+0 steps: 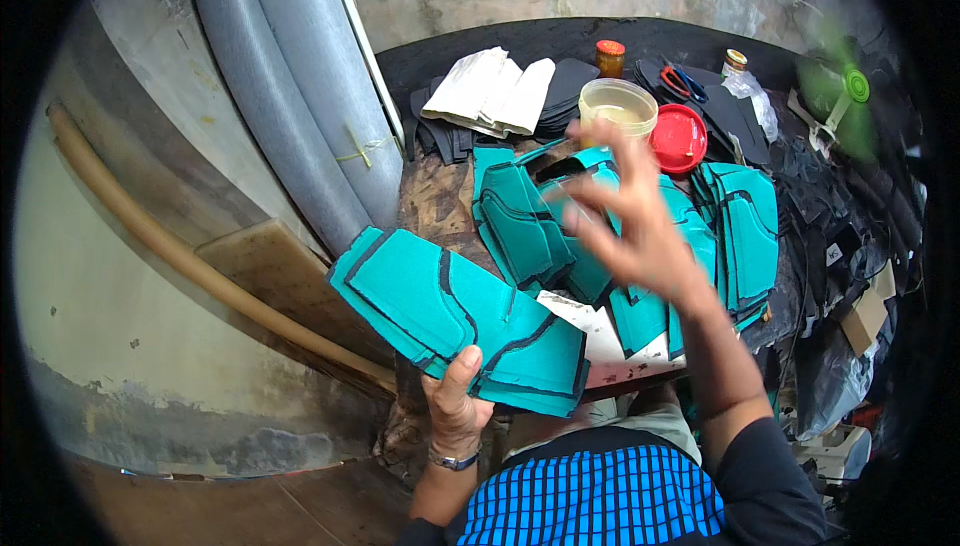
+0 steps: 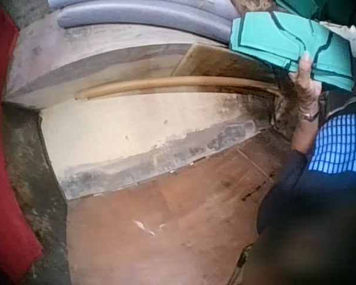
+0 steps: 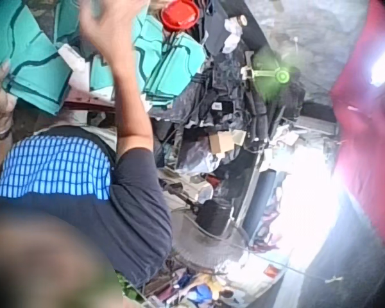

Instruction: The person repeatedly picks up teal fabric pieces, aligns them, and trims edges with scissors. They then unfold a white fabric, cut a strip, and continue trimming the white fabric while stacking the cut pieces on the table.

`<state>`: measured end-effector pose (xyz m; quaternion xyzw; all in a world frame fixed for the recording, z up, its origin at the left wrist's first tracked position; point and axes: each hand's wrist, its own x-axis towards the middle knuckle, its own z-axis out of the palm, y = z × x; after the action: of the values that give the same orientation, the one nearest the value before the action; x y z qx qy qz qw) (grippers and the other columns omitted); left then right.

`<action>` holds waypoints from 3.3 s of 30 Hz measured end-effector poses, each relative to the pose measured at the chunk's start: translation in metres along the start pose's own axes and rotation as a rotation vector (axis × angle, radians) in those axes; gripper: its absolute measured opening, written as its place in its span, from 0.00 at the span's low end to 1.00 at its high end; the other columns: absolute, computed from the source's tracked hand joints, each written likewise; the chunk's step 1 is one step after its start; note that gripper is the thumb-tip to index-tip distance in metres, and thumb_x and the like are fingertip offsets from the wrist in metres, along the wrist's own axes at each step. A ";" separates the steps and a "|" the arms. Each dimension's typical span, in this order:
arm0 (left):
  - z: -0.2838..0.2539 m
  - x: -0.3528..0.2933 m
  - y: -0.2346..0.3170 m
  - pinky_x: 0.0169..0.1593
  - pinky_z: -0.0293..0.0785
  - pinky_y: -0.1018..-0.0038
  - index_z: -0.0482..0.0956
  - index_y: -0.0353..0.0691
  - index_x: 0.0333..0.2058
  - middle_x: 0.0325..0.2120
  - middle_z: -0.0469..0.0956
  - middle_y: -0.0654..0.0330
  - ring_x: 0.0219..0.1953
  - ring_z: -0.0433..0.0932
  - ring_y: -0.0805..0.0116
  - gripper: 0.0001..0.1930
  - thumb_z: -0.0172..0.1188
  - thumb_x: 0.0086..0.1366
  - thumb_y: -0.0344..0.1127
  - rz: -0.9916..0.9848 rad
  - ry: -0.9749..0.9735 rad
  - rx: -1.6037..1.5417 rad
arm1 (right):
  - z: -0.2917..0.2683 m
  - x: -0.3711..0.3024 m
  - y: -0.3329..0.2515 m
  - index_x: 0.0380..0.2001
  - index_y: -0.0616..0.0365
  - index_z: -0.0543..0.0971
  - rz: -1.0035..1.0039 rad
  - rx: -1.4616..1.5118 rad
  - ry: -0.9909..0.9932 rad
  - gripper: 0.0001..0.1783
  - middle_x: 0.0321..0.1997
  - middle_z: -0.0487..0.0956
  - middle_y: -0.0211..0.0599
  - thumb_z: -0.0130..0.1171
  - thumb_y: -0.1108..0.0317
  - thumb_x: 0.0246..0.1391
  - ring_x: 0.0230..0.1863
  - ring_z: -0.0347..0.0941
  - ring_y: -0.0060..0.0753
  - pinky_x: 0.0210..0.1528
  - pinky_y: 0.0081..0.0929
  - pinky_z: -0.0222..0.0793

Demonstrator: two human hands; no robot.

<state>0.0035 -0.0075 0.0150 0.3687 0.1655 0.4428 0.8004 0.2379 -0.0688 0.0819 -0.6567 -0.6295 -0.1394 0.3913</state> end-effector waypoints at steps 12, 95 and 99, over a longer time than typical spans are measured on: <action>0.004 -0.007 0.000 0.56 0.76 0.55 0.61 0.31 0.61 0.52 0.72 0.49 0.53 0.76 0.53 0.36 0.59 0.53 0.33 -0.004 -0.022 0.053 | 0.025 -0.062 -0.051 0.51 0.37 0.81 -0.200 0.258 -0.051 0.28 0.68 0.61 0.48 0.62 0.68 0.42 0.72 0.51 0.56 0.70 0.62 0.36; -0.006 0.016 0.002 0.67 0.59 0.47 0.55 0.28 0.65 0.61 0.64 0.37 0.64 0.65 0.45 0.31 0.54 0.69 0.37 -0.102 -0.086 -0.241 | 0.006 0.031 0.046 0.44 0.51 0.84 0.237 -0.599 -0.109 0.17 0.62 0.68 0.52 0.58 0.57 0.56 0.70 0.56 0.54 0.66 0.68 0.43; -0.007 0.013 -0.003 0.66 0.62 0.51 0.59 0.34 0.64 0.59 0.68 0.48 0.62 0.68 0.53 0.28 0.55 0.69 0.36 -0.084 0.006 -0.276 | 0.027 -0.033 -0.041 0.53 0.43 0.79 -0.056 0.099 0.019 0.22 0.70 0.59 0.52 0.62 0.63 0.52 0.74 0.47 0.57 0.70 0.60 0.36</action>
<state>0.0084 0.0051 0.0093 0.2467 0.1206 0.4283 0.8609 0.1858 -0.0781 0.0554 -0.6173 -0.6501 -0.1249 0.4251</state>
